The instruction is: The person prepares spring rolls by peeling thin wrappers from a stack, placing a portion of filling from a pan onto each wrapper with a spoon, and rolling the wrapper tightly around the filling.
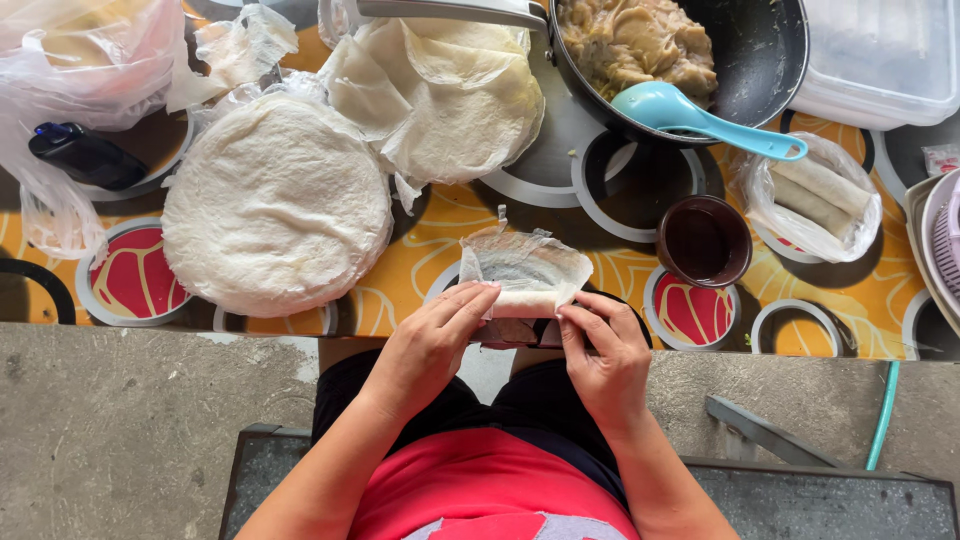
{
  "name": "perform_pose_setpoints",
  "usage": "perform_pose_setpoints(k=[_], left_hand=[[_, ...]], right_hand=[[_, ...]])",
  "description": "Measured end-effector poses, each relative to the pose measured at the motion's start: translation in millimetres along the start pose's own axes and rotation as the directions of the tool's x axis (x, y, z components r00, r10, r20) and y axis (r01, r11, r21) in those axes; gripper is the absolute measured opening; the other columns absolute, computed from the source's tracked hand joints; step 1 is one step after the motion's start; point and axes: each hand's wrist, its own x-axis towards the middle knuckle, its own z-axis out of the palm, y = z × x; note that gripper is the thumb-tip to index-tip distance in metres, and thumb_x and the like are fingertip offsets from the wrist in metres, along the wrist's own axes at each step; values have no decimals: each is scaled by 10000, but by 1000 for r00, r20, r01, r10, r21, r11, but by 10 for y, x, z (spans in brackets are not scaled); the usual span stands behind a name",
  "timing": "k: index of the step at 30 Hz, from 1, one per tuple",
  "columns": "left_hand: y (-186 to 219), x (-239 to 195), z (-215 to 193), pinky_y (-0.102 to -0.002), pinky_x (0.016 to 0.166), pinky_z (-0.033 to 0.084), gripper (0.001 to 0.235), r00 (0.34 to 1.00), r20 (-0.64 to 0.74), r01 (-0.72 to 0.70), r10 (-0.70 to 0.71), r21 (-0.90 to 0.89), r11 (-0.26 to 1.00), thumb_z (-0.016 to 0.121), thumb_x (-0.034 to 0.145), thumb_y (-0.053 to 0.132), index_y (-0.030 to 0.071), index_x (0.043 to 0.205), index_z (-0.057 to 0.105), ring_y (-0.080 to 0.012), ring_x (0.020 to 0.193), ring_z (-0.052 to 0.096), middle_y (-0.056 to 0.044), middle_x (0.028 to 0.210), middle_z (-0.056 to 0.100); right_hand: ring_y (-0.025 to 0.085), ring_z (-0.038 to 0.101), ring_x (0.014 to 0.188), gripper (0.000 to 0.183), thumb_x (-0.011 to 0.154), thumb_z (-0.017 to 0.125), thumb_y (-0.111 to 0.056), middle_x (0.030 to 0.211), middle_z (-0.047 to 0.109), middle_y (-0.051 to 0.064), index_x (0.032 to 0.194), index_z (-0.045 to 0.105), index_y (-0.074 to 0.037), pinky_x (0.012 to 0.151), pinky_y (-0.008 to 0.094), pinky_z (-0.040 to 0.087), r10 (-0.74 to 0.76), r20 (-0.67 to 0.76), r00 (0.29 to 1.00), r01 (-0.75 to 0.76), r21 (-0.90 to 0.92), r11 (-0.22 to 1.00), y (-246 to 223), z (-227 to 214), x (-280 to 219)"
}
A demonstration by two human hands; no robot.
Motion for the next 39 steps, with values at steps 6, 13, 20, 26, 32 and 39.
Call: perform_pose_setpoints(k=[6,13,20,26,32,39], left_hand=[[-79,8,-43,-424,1078,488,542,995,57,-85,82,38,996,627,820,-33,28,1357,591,-339,1274,607,-154,1330,656],[-31,-25,-12,-393,940,554,446,999,-26,18,-19,-28,999,680,925,43,58,1367,625,-333,1157,662,-146,1332,653],[-47,-9,0,-400,927,563,434,999,-44,-13,14,28,1000,692,937,76,62,1364,618,-320,1137,681,-127,1319,659],[-56,-11,-16,-395,937,560,433,999,-43,-23,24,20,1000,690,931,70,63,1358,623,-312,1135,678,-127,1305,662],[-75,7,-17,-391,992,552,378,994,-67,-86,86,-2,996,678,948,49,42,1322,624,-316,1192,671,-122,1275,674],[-88,-18,-9,-398,999,544,372,996,-58,-70,69,-18,997,685,930,47,31,1298,634,-323,1205,663,-131,1285,675]], right_hand=[[296,690,1097,178,842,760,24,1232,695,164,1007,716,-26,923,362,566,-98,122,988,89,80,993,20,-72,114],[196,640,912,135,895,795,-140,1017,709,63,1002,725,-97,879,361,415,121,29,992,-116,-149,982,20,-83,5],[143,674,764,356,914,759,-146,912,745,33,1220,618,-32,958,352,388,352,52,935,-350,-40,936,128,-54,47],[170,725,872,296,886,813,-100,948,730,60,1135,663,-45,814,315,573,333,-46,942,-329,85,941,24,23,16],[212,710,918,177,857,832,-38,973,741,62,1005,739,-65,813,339,559,47,-50,998,-48,-30,998,-37,12,29],[238,697,1007,219,824,818,-10,1142,692,89,1023,782,-93,836,338,573,-21,43,999,23,-38,999,-64,-28,17]])
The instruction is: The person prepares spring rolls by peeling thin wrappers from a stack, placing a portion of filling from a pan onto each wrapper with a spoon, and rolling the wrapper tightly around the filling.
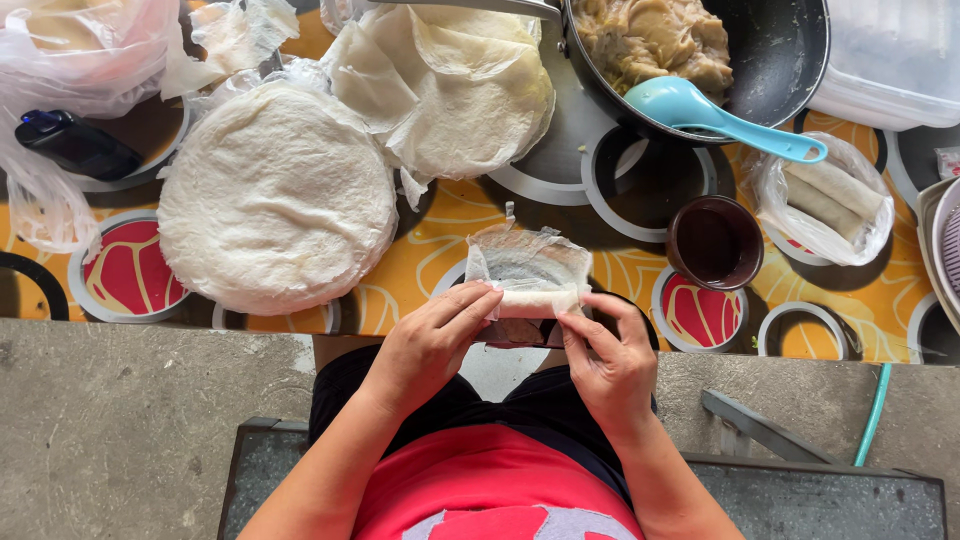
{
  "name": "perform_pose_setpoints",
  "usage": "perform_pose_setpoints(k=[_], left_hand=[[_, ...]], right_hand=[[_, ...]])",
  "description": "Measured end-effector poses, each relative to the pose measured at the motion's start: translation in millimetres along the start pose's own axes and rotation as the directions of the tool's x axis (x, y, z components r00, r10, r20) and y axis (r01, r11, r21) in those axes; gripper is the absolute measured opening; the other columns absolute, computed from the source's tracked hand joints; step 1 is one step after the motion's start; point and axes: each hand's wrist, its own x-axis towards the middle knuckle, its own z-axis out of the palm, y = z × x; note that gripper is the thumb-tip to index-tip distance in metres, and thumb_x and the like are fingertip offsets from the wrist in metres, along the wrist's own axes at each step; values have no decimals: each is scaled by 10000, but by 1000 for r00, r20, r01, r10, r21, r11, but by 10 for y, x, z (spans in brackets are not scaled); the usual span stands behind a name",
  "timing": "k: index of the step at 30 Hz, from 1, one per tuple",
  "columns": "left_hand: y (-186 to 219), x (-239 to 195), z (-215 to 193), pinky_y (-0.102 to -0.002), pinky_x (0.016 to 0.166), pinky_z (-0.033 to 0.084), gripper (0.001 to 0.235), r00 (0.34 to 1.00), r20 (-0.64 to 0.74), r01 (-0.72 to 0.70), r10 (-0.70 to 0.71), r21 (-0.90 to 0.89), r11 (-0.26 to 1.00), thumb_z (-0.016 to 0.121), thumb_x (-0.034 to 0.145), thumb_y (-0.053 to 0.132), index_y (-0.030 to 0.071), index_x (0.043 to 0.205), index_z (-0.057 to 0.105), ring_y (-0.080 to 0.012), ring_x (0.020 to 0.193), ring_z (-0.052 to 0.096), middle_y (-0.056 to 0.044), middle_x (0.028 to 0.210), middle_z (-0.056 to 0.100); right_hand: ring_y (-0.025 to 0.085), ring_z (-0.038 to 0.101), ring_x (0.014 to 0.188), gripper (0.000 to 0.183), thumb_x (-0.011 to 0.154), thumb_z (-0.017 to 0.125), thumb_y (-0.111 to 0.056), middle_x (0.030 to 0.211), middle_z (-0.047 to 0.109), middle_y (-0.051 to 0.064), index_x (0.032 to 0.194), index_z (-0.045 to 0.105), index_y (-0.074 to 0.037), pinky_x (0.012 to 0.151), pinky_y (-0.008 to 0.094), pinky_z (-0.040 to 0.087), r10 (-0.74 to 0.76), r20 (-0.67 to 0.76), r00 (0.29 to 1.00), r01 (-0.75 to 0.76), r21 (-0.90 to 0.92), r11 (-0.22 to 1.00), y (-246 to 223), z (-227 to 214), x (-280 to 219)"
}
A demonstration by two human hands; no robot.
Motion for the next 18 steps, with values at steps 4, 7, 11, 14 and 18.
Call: perform_pose_setpoints(k=[4,7,11,14,18], left_hand=[[1,14,2,-396,990,548,389,1000,-2,-8,8,12,1000,680,923,41,29,1310,633,-319,1200,665,-126,1285,672],[8,6,-8,-392,983,552,382,1000,6,5,-5,7,1000,678,932,43,39,1311,631,-312,1200,668,-117,1297,668],[16,-3,-9,-385,943,559,418,998,40,51,-52,7,999,679,933,51,39,1347,625,-305,1150,679,-112,1300,659],[5,-4,-8,-393,943,545,460,996,64,59,-61,41,997,688,912,41,31,1366,616,-318,1150,663,-136,1328,640],[-17,37,-31,-420,1060,503,540,991,123,-59,46,102,993,684,821,16,17,1353,593,-325,1269,608,-133,1341,638]], right_hand=[[245,706,1105,187,851,773,-8,1299,570,155,1013,757,-99,882,318,598,43,11,999,-44,153,987,24,26,6],[255,715,1094,195,848,782,-6,1280,672,129,1030,764,-74,898,330,598,46,38,998,-50,106,993,20,-6,26],[290,698,1094,175,831,777,7,1195,726,99,992,737,-48,920,364,570,-75,114,991,66,79,995,51,-50,106],[306,679,1116,188,823,763,20,1165,724,104,989,703,-43,945,382,552,-141,177,974,120,120,985,102,-89,176],[316,655,1087,279,811,774,10,1142,710,107,1057,658,-50,928,389,539,-207,306,929,148,206,967,183,-131,315]])
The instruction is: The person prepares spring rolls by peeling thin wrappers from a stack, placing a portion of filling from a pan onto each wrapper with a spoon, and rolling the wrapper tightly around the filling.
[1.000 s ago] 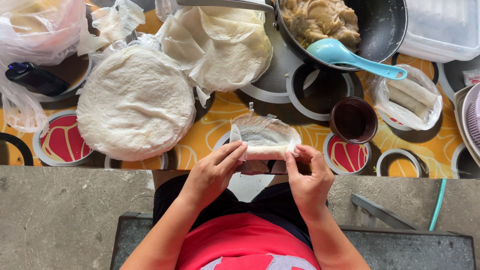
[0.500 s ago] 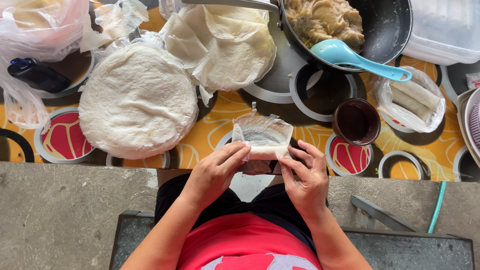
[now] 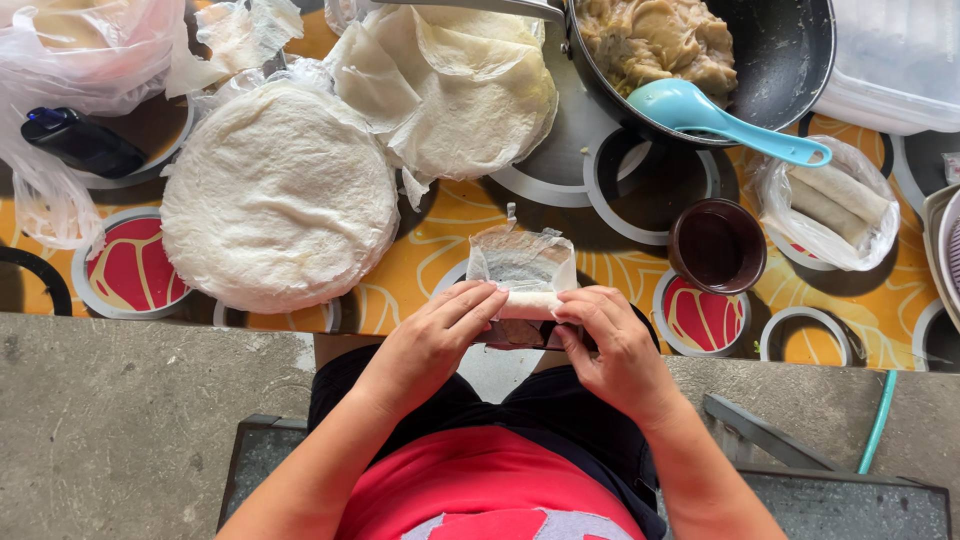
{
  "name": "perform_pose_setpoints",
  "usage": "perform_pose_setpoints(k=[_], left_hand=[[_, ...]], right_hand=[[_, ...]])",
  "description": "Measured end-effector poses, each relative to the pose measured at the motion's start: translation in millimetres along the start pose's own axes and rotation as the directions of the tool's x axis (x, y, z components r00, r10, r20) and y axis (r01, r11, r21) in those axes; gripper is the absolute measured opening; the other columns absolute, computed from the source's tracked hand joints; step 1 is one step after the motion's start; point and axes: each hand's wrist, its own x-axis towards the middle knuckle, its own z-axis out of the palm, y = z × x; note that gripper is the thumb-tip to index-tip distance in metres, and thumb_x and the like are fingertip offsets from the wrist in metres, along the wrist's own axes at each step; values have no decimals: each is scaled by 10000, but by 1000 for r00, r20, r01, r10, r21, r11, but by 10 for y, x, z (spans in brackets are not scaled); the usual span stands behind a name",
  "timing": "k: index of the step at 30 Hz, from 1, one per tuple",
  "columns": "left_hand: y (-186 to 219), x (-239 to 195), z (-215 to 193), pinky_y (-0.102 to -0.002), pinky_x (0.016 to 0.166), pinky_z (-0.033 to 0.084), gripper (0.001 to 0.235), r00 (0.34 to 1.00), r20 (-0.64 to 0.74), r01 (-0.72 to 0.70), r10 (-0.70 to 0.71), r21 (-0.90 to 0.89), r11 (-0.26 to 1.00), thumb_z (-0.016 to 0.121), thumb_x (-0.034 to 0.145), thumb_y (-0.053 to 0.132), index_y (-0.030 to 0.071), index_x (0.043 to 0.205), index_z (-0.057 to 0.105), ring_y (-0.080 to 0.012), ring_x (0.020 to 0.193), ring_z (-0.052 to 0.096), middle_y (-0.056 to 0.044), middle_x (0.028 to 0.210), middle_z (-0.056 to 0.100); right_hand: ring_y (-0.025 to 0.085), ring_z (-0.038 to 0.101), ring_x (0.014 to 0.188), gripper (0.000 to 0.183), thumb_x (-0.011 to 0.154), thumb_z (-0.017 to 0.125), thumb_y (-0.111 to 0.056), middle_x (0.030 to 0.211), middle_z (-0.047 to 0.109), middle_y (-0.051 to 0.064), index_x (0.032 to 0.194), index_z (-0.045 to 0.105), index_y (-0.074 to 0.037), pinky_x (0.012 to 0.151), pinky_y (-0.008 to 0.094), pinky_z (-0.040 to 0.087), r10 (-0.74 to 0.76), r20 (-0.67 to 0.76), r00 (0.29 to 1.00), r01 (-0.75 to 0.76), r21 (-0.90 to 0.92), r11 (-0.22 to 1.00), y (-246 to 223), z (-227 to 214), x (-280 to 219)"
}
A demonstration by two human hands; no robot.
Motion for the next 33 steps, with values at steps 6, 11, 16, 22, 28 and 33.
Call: perform_pose_setpoints(k=[6,11,16,22,28,33], left_hand=[[-20,123,-90,-409,1040,491,532,994,113,9,-7,-14,1000,672,833,47,3,1354,574,-322,1233,581,-130,1295,650],[-6,208,-129,-394,1011,494,501,975,218,19,-35,76,997,614,839,30,8,1338,578,-332,1179,568,-105,1262,658],[31,330,-188,-407,958,501,475,964,259,38,-62,95,995,603,821,15,21,1296,596,-322,1098,581,-144,1171,606],[1,439,-221,-410,928,503,538,951,298,62,-85,87,994,612,794,24,-2,1331,584,-326,1058,582,-139,1108,607],[-160,512,-167,-420,970,504,358,954,264,135,-141,40,990,610,845,6,53,1193,675,-320,1073,597,-82,1105,666],[-206,557,-109,-420,937,503,337,978,166,129,-130,14,992,606,801,-25,64,1108,713,-322,1096,597,-133,1103,657]], right_hand=[[353,633,1071,388,802,724,23,1121,691,133,1180,642,-12,911,417,524,-48,185,982,53,-24,998,85,-150,157],[349,620,1041,351,839,689,10,1117,686,143,1187,651,-16,910,418,520,-76,254,964,77,7,997,152,-205,259],[356,627,1035,391,805,613,69,1129,657,158,1185,658,-16,898,412,521,-61,330,942,62,6,998,198,-229,340],[360,644,1018,465,782,577,98,1111,604,181,1214,674,-45,869,418,518,29,414,910,4,-80,997,228,-231,430],[347,581,951,481,736,536,130,990,654,129,1166,683,-29,880,412,505,-13,296,955,14,0,1000,429,-141,511],[311,579,971,340,773,569,129,956,664,114,1035,705,-38,883,378,504,12,261,965,-13,3,1000,526,-43,544]])
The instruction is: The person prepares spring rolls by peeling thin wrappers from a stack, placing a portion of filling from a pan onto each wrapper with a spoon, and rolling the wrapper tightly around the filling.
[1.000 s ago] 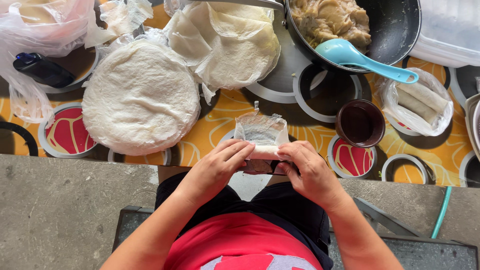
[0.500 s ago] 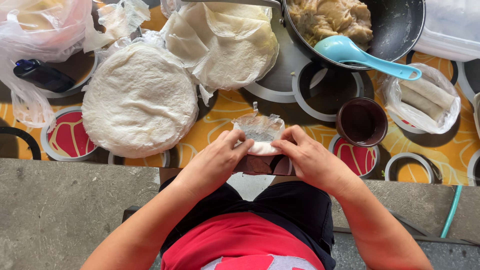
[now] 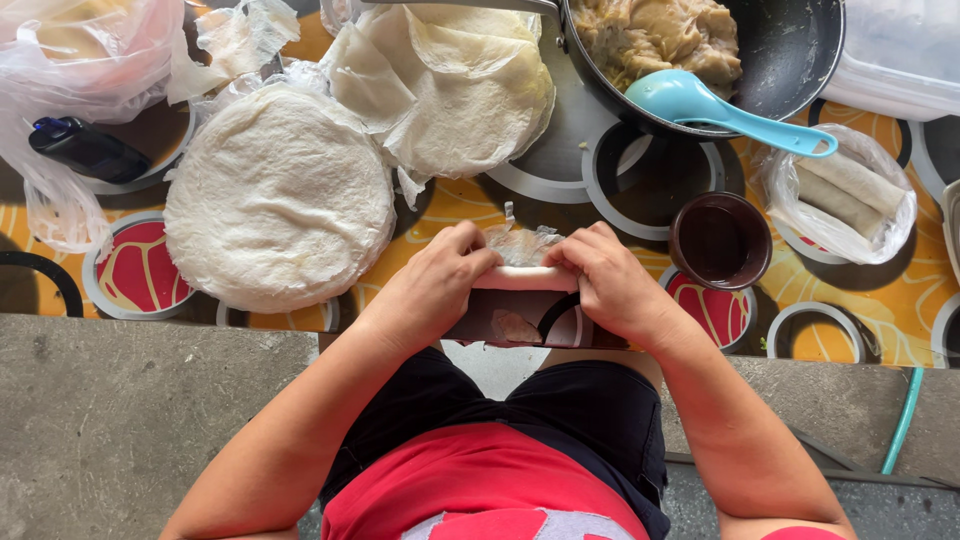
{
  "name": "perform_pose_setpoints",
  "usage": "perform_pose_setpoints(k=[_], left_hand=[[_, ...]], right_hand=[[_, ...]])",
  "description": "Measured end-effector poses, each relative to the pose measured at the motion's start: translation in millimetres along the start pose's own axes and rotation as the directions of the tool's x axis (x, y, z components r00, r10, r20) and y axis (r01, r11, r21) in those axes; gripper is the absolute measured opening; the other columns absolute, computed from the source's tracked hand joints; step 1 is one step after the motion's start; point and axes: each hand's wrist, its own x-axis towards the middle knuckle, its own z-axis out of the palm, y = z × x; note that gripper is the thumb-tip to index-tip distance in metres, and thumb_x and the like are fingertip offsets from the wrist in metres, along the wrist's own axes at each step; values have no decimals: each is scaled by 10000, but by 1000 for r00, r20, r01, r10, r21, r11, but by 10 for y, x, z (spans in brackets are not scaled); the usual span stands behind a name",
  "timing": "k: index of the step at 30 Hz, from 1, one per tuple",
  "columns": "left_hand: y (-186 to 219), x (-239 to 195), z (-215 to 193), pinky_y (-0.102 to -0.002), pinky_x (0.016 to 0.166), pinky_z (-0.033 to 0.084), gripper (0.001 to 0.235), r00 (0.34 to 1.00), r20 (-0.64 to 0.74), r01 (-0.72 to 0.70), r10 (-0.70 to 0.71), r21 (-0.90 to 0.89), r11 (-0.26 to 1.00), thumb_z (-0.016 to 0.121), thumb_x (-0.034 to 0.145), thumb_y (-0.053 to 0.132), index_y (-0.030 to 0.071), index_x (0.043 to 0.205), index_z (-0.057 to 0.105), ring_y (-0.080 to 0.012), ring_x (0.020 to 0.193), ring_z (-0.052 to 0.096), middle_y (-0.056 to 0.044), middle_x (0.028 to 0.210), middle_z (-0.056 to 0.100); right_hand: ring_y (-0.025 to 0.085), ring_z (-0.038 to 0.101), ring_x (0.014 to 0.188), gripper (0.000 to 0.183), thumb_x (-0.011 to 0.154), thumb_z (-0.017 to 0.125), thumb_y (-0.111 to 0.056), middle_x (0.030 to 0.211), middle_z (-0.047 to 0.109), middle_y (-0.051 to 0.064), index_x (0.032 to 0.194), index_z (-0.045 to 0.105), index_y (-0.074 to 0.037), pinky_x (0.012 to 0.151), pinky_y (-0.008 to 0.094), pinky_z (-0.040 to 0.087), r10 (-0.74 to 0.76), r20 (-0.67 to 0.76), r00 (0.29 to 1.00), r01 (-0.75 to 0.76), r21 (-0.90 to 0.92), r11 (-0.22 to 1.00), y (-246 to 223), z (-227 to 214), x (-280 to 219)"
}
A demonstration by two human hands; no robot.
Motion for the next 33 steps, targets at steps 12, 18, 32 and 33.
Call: perform_pose_setpoints(k=[12,18,32,33], left_hand=[[-22,-74,48,-409,994,496,344,988,-94,-123,125,27,992,664,852,53,58,1197,672,-326,1090,599,-120,1139,662],[7,-138,13,-429,983,491,446,988,-8,-156,156,46,987,664,869,102,52,1309,608,-334,1090,595,-134,1168,641],[558,-447,604,-526,1185,324,601,963,-257,8,82,330,944,648,978,447,191,1505,515,-357,1305,453,-148,1390,491],[550,-444,601,-527,1183,323,604,964,-253,4,80,316,949,651,977,456,195,1505,515,-350,1303,445,-144,1383,482]], right_hand=[[352,617,1027,314,860,751,-74,1097,687,146,1155,652,-30,875,429,520,-80,-148,986,72,-58,996,-280,-35,-142],[366,612,1020,330,850,767,-88,1097,672,147,1156,665,-22,879,439,516,-79,-127,989,64,-117,991,-357,-1,-242],[354,578,1311,432,1074,647,-314,1309,690,159,1415,627,-50,1132,524,377,110,-452,885,-309,-395,865,-163,-351,-707],[354,578,1311,432,1074,647,-314,1309,690,159,1415,627,-50,1132,524,377,107,-454,885,-308,-398,864,-67,-386,-735]])
